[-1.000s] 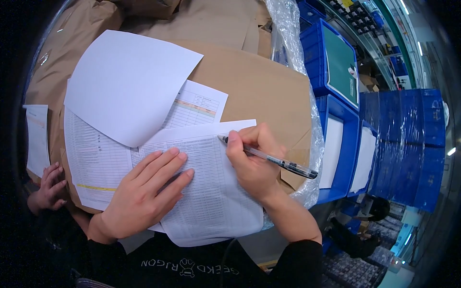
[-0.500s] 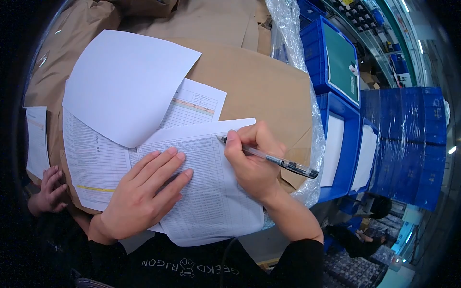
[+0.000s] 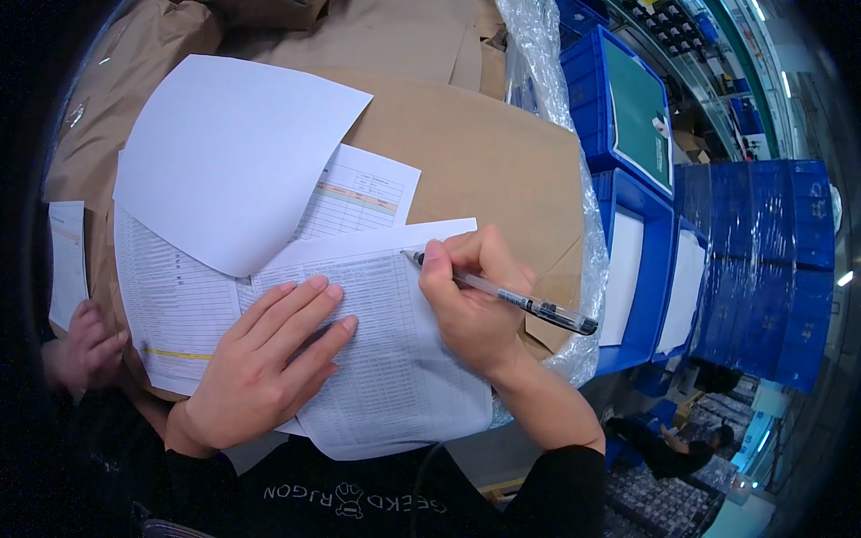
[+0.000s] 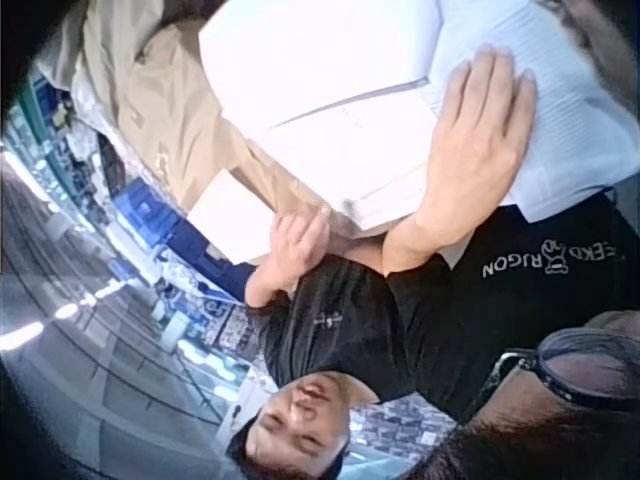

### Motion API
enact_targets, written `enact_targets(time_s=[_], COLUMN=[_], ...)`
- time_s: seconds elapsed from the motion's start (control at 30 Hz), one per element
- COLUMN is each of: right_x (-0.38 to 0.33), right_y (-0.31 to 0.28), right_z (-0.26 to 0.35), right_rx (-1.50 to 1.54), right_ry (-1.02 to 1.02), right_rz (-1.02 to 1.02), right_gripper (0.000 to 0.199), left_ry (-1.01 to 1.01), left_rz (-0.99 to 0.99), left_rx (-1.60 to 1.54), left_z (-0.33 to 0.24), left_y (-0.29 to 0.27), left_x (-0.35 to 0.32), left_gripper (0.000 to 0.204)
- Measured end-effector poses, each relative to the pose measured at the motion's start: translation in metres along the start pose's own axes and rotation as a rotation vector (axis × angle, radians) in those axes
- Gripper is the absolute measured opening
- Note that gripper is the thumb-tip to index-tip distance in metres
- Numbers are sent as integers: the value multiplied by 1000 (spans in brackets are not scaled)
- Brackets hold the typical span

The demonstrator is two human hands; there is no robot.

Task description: Reviewing inventory logs and checking off items using a pen.

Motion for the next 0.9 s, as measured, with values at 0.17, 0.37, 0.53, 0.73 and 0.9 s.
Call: enact_targets(time_s=[0.17, 0.37, 0.53, 0.73, 0.9], right_x=[0, -1, -2, 1, 3], right_y=[0, -1, -2, 2, 6], right_z=[-1, -1, -2, 5, 8], right_rx=[-1, -6, -24, 129, 227], right_ry=[-2, 17, 47, 124, 182], right_rz=[-1, 6, 3, -46, -141], right_gripper=[20, 21, 20, 17, 17], left_ry=[5, 3, 0, -3, -7], left_rz=[-12, -14, -11, -22, -34], left_rx=[-10, -16, -20, -32, -41], left_z=[0, 0, 1, 1, 1], left_y=[0, 1, 1, 0, 0], left_x=[0, 0, 0, -1, -1], left_gripper=[50, 50, 50, 50, 49])
Point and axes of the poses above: each hand's wrist, its own x-axis towards the middle knuckle, its own y-axis out of the palm, z = x × y, the point moved 1 cm from there along x, towards the middle knuckle, and after that the axes turned 2 degrees about -x, right-handed, at the moved point
